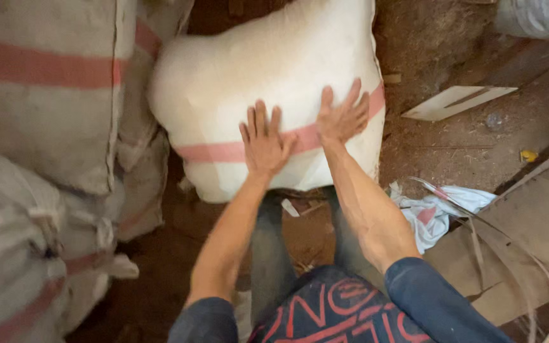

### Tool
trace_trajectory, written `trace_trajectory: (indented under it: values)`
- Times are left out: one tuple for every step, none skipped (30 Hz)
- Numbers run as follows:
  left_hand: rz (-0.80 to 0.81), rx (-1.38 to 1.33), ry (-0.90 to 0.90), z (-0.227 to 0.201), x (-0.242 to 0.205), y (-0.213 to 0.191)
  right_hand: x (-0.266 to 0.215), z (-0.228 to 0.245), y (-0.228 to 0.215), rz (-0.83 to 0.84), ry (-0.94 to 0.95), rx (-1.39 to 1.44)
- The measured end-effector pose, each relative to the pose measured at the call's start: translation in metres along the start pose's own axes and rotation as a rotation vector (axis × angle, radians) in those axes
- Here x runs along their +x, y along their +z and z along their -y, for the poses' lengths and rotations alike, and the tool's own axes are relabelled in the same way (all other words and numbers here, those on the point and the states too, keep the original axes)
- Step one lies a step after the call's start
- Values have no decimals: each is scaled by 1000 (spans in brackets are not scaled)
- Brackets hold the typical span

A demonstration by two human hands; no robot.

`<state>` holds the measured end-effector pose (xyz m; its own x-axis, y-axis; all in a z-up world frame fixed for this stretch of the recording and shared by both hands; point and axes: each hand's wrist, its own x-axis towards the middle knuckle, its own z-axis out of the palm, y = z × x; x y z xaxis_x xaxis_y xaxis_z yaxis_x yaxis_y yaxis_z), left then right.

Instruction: The person ties the top of a large white sack filled with wood chips using a metal clip, then lifts and stacks the sack with other similar sacks.

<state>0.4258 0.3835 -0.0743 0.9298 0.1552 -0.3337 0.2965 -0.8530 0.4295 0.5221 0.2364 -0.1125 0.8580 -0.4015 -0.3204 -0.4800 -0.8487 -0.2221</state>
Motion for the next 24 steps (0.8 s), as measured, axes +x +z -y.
trace_trajectory:
  values:
    - [-70, -5, 10, 0, 1, 6, 0, -1, 1, -17, -10, -8]
    - [-140, -11, 20, -1, 4, 14, 3, -2, 4, -33, -21, -16]
    - [-208, -21, 18, -4, 4, 24, 6, -6, 6, -79, -30, -10]
    - [-215, -12, 28, -6, 10, 34, 10, -10, 8, -125, -40, -4]
    - [-207, 9, 22, -6, 4, 38, 4, -13, 9, -147, -49, 1]
    - [-200, 30, 16, -6, -3, 38, -3, -15, 9, -156, -44, 8]
    - [-218, 24, 21, -6, 1, 42, 3, -11, 12, -178, -59, 25]
    - [-237, 18, 26, -7, 2, 43, 7, -7, 14, -200, -74, 42]
    - [-254, 14, 37, -7, 8, 44, 14, -2, 18, -200, -67, 44]
    - [-282, 34, 52, -8, 19, 48, 23, 2, 21, -201, -59, 47]
    - [-293, 53, 65, -9, 20, 50, 23, 0, 22, -193, -42, 38]
    - [-303, 72, 78, -11, 21, 52, 26, -1, 24, -193, -50, 31]
    - [-333, 62, 75, -12, 27, 56, 32, -1, 26, -203, -66, 33]
    - [-363, 53, 73, -14, 30, 60, 36, -1, 28, -212, -82, 35]
    - [-385, 44, 71, -16, 28, 62, 37, -4, 27, -199, -59, 27]
    - [-378, 33, 68, -18, 24, 65, 35, -8, 26, -187, -35, 19]
    - [-383, 25, 75, -15, 25, 69, 38, -7, 30, -184, -13, 23]
    - [-387, 16, 81, -11, 25, 70, 36, -5, 32, -181, -15, 4]
    - [-413, 2, 88, -8, 32, 72, 42, 1, 35, -184, -24, -4]
    - [-438, -12, 96, -5, 41, 73, 49, 8, 38, -188, -33, -13]
    - [-432, -31, 93, -7, 32, 72, 43, 3, 33, -197, -54, -19]
    - [-407, -36, 87, -8, 24, 72, 39, -3, 30, -205, -74, -25]
    - [-388, -43, 96, -4, 22, 71, 36, -7, 29, -226, -89, -24]
    - [-369, -50, 104, -1, 20, 71, 33, -14, 27, -201, -136, -5]
